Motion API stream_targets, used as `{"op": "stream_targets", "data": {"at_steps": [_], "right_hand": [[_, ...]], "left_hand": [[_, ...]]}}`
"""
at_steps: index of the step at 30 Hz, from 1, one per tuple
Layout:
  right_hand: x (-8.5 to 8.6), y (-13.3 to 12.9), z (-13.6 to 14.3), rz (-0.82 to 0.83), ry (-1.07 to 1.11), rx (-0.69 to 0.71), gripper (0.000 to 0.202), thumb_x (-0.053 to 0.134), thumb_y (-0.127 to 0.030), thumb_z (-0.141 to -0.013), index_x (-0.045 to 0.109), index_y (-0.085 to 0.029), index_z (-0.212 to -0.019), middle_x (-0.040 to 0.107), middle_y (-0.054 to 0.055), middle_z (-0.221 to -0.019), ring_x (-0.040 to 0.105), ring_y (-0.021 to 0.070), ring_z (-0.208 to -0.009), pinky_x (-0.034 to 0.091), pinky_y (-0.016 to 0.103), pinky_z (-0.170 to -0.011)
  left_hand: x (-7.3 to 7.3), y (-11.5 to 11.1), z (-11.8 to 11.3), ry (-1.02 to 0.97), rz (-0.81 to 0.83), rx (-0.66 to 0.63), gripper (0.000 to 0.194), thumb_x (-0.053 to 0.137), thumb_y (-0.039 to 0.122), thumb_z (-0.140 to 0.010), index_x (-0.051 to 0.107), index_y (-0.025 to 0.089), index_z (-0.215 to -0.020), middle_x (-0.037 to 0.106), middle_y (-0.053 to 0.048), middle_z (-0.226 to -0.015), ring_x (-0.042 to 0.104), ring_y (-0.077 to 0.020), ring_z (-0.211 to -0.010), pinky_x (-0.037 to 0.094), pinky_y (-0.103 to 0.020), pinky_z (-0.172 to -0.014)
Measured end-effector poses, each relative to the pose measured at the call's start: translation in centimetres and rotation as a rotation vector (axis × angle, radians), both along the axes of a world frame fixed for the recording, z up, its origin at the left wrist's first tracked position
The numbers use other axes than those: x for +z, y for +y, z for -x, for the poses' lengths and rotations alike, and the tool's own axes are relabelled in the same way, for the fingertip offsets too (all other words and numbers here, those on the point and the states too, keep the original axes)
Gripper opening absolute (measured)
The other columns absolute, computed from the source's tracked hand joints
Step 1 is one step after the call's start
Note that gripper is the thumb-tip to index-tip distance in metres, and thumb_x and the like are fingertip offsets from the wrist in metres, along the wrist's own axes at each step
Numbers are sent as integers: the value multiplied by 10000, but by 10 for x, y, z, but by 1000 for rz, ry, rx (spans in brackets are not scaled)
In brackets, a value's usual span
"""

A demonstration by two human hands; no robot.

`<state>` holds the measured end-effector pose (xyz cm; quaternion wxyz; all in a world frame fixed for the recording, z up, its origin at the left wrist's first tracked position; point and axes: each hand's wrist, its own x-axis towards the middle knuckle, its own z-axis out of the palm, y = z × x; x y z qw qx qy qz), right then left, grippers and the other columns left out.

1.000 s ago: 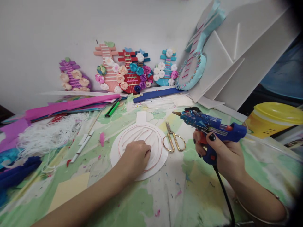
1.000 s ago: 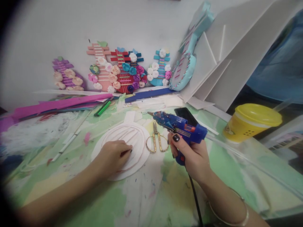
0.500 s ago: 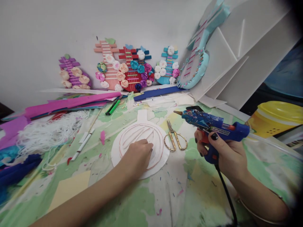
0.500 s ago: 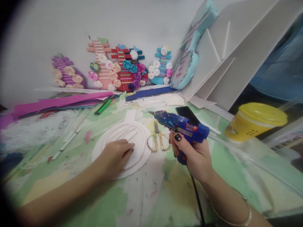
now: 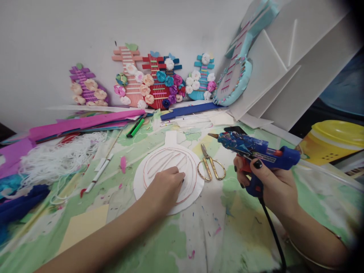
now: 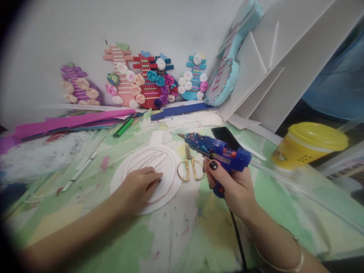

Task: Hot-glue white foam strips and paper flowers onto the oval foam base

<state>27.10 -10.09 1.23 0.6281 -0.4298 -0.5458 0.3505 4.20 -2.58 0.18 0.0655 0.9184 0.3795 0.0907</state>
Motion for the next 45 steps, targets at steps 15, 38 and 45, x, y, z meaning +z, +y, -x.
{"op": "stream_targets", "data": {"at_steps": [15, 38, 45], "right_hand": [[-1, 0, 0, 13, 7, -1, 243, 529, -363, -886, 592, -187, -731, 487, -1, -545, 423, 131, -495, 306, 283, -457], [-4, 3, 1, 20, 14, -17, 223, 560, -379, -865, 622, -195, -755, 504, 0, -562, 441, 130, -496, 319, 273, -464], [-4, 6, 4, 50, 9, -25, 254, 581, -418, -848, 599, -188, -742, 481, -21, -515, 444, 121, -471, 350, 271, -469]], "left_hand": [[9, 25, 19, 27, -29, -160, 256, 558, 151, -822, 743, 303, -911, 519, -77, -884, 417, -206, -829, 357, -332, -715], [5, 36, 31, 50, 51, -185, 398, 666, 182, -759, 663, 442, -1061, 375, -33, -1443, 245, -376, -1280, 264, -592, -971], [-1, 49, 28, -293, -61, -168, 235, 602, 152, -806, 729, 263, -970, 585, -87, -1201, 402, -276, -1157, 352, -469, -973]]}}
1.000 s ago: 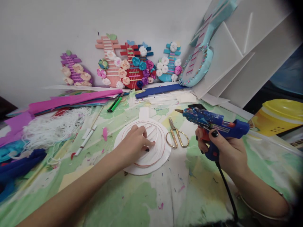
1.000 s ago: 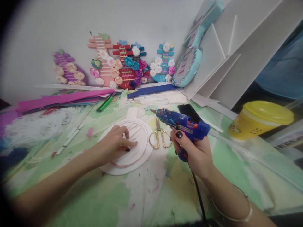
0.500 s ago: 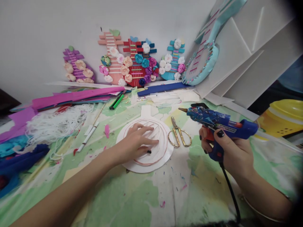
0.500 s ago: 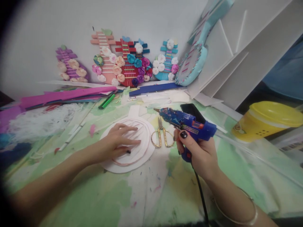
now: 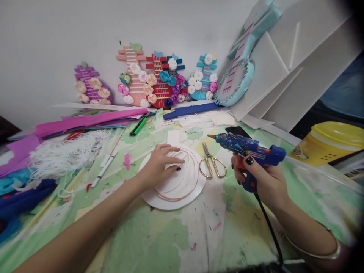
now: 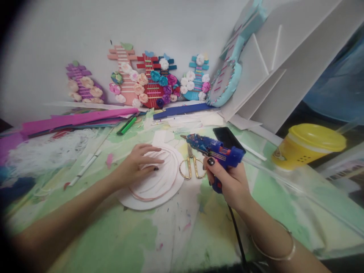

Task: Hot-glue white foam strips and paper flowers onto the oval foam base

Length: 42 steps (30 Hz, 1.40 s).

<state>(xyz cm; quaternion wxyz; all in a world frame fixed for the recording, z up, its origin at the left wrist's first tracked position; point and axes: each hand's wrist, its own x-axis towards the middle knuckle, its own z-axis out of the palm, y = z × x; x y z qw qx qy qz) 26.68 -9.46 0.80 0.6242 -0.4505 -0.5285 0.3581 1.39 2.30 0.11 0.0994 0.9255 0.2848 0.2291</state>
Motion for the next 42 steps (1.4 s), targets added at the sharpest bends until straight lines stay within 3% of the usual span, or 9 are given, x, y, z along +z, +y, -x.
{"op": "stream_targets", "data": {"at_steps": [4, 8, 17, 26, 42], "right_hand": [[-2, 3, -1, 70, -72, 1, 284, 573, -443, -850, 593, -175, -756, 475, -20, -506, 441, 119, -465, 343, 267, -455], [-2, 2, -1, 224, -195, 24, 358, 558, -507, -836, 585, -156, -774, 461, -26, -483, 405, 102, -429, 307, 246, -407], [-9, 15, 9, 390, -290, 113, 402, 572, -557, -792, 513, -175, -684, 413, -55, -458, 377, 84, -407, 300, 222, -393], [-7, 27, 15, 397, -511, 161, 376, 527, -485, -830, 524, -173, -621, 443, -38, -459, 397, 101, -422, 283, 245, -420], [-9, 29, 26, 357, -589, 198, 370, 507, -476, -861, 493, -195, -621, 436, -49, -447, 400, 112, -452, 314, 256, -480]], "left_hand": [[-6, 3, -9, -82, -29, -30, 185, 623, 177, -790, 732, 187, -939, 658, -84, -910, 492, -215, -901, 437, -377, -824], [-7, -1, -11, -27, -44, -43, 164, 587, 166, -806, 750, 179, -822, 637, -78, -789, 479, -203, -823, 424, -359, -761], [-10, -3, -5, -58, -31, -68, 192, 557, 174, -830, 728, 163, -917, 640, -84, -835, 492, -201, -843, 431, -369, -783], [-15, -2, -11, -100, -97, -12, 176, 550, 126, -810, 724, 149, -801, 640, -76, -741, 530, -192, -769, 454, -346, -718], [-20, -2, -10, -149, -175, -75, 195, 530, 73, -787, 707, 151, -810, 660, -61, -738, 548, -176, -732, 472, -307, -671]]}}
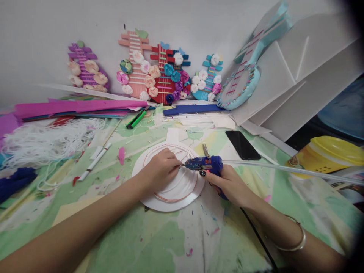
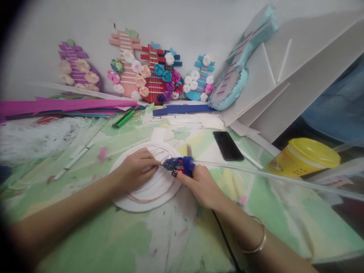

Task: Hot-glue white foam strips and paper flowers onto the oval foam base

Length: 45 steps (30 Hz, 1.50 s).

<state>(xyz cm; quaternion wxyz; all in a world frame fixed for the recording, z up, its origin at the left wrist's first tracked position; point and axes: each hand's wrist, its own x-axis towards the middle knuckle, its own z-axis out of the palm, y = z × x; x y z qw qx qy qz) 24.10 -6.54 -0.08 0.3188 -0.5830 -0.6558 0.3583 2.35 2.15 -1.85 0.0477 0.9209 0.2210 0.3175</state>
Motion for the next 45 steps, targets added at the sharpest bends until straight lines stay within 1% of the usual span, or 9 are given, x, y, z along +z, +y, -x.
{"op": "stream_targets", "data": {"at_steps": [10, 17, 21, 29, 32, 36, 38, 41, 45], "right_hand": [[1, 0, 1, -1, -54, -20, 378, 496, -487, -858, 474, -197, -616, 459, -35, -461, 404, 117, -458, 284, 257, -458], [-5, 0, -6, 23, -8, -44, 416, 494, -511, -855, 445, -194, -591, 427, -37, -462, 388, 111, -457, 271, 257, -453], [-5, 0, -8, 8, 31, -53, 403, 499, -517, -853, 491, -184, -625, 423, -41, -475, 379, 107, -457, 273, 254, -454], [-3, -1, -11, 8, 66, -102, 403, 513, -516, -841, 495, -182, -617, 440, -35, -472, 382, 107, -457, 287, 252, -451], [-3, -1, -13, 14, 68, -112, 405, 506, -524, -838, 495, -183, -619, 442, -35, -474, 384, 107, -449, 288, 254, -448], [-4, 0, -14, 24, 69, -146, 442, 493, -530, -842, 440, -193, -561, 428, -32, -449, 389, 109, -437, 274, 258, -440], [-6, 1, -14, 14, 72, -157, 439, 498, -534, -839, 446, -192, -568, 440, -30, -452, 400, 111, -438, 278, 258, -441], [-8, 1, -14, 0, 52, -178, 447, 502, -547, -834, 450, -189, -571, 452, -27, -456, 413, 114, -448, 284, 258, -449], [-10, 2, -15, 8, 30, -189, 465, 490, -566, -835, 459, -186, -569, 463, -22, -465, 418, 116, -454, 284, 260, -454]], "left_hand": [[1, -2, 1, 40, 20, 47, 218, 499, 78, -785, 701, 148, -833, 656, -76, -758, 550, -197, -779, 483, -335, -709], [1, -2, -2, 76, 29, 73, 223, 498, 70, -782, 705, 142, -817, 642, -79, -749, 528, -201, -761, 466, -341, -698], [1, -4, -3, 87, 45, 57, 235, 488, 64, -778, 707, 145, -794, 615, -79, -729, 496, -201, -754, 445, -340, -687], [6, -7, -3, 95, 111, 31, 259, 461, 81, -790, 708, 143, -837, 597, -86, -743, 481, -204, -769, 433, -350, -706], [7, -6, -3, 111, 97, 16, 255, 460, 86, -796, 705, 155, -816, 592, -81, -741, 475, -201, -768, 426, -349, -707], [7, -4, -5, 144, 53, -4, 245, 471, 87, -797, 697, 166, -742, 590, -80, -747, 467, -208, -799, 421, -353, -723], [8, -4, -5, 171, 28, -4, 246, 469, 89, -799, 699, 170, -763, 597, -86, -779, 468, -216, -826, 421, -365, -740], [10, -4, -6, 195, 2, -2, 253, 455, 83, -806, 691, 173, -826, 633, -93, -917, 473, -234, -915, 411, -400, -804], [9, -3, -4, 240, -26, -42, 254, 441, 76, -819, 656, 176, -909, 664, -58, -1083, 453, -258, -1043, 366, -441, -883]]}}
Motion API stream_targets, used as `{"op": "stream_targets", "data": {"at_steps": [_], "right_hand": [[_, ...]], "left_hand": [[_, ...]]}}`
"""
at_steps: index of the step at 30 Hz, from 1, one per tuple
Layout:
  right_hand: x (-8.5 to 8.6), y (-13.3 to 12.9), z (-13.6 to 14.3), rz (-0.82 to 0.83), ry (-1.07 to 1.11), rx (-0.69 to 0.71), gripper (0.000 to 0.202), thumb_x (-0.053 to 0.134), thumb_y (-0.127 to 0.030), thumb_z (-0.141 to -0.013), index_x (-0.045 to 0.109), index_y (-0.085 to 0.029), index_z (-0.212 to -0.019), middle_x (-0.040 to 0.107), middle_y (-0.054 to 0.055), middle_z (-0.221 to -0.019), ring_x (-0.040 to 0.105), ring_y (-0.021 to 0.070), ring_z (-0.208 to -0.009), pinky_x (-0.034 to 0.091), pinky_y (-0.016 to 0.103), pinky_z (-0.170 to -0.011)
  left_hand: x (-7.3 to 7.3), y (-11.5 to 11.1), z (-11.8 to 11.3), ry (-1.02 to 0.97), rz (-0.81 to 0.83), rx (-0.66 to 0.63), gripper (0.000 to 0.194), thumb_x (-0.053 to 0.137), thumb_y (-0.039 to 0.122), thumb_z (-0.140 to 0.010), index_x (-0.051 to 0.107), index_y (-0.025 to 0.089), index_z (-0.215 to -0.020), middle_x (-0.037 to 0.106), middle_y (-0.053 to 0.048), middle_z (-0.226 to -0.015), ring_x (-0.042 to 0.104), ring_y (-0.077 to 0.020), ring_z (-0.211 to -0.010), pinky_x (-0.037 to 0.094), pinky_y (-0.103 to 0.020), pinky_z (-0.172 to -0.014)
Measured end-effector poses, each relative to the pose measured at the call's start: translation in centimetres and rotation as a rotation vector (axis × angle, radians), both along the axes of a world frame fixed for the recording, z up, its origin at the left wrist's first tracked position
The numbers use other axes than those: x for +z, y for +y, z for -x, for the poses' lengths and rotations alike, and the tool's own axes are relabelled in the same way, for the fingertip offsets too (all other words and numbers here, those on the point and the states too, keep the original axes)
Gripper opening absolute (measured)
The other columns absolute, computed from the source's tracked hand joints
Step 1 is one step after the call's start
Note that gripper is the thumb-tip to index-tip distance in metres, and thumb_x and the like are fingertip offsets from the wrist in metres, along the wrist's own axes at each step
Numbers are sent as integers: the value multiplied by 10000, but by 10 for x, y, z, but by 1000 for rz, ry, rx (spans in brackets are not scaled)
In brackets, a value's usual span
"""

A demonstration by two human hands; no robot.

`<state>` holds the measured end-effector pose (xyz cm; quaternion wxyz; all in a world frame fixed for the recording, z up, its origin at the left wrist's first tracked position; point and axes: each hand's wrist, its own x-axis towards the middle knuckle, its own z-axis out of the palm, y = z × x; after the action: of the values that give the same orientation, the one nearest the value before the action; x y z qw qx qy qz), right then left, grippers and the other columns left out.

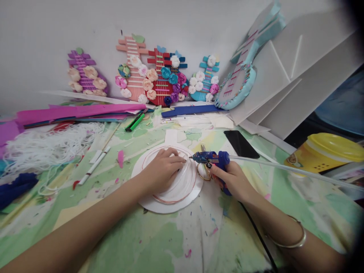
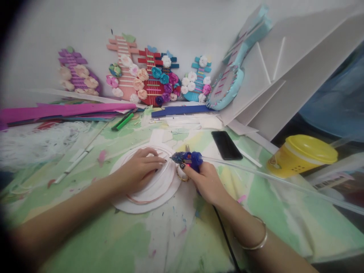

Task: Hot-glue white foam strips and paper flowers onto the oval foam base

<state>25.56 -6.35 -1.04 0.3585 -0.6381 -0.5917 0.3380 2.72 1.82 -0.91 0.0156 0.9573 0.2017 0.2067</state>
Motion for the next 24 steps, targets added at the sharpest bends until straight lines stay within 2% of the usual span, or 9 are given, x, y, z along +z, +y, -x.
{"op": "stream_targets", "data": {"at_steps": [5, 16, 24], "right_hand": [[1, 1, 1, 0, 5, 7, 464, 486, -559, -837, 451, -189, -560, 452, -27, -449, 410, 115, -441, 282, 260, -452], [3, 2, 4, 6, -34, 51, 430, 476, -530, -853, 488, -186, -595, 452, -29, -469, 399, 120, -473, 303, 258, -475], [2, 1, 4, -12, -14, 48, 433, 474, -519, -857, 456, -191, -575, 444, -29, -469, 399, 120, -479, 307, 256, -479]], "left_hand": [[-1, 2, 2, 59, -14, 12, 223, 449, 57, -808, 619, 181, -882, 670, -58, -1087, 458, -259, -1067, 358, -417, -848], [1, -1, 1, 203, -66, 35, 206, 421, 65, -840, 550, 177, -954, 605, -53, -1153, 430, -262, -1008, 324, -399, -830], [4, -7, 0, 144, -22, 27, 179, 366, 217, -874, 532, 169, -923, 592, -88, -1076, 411, -268, -975, 319, -429, -845]]}}
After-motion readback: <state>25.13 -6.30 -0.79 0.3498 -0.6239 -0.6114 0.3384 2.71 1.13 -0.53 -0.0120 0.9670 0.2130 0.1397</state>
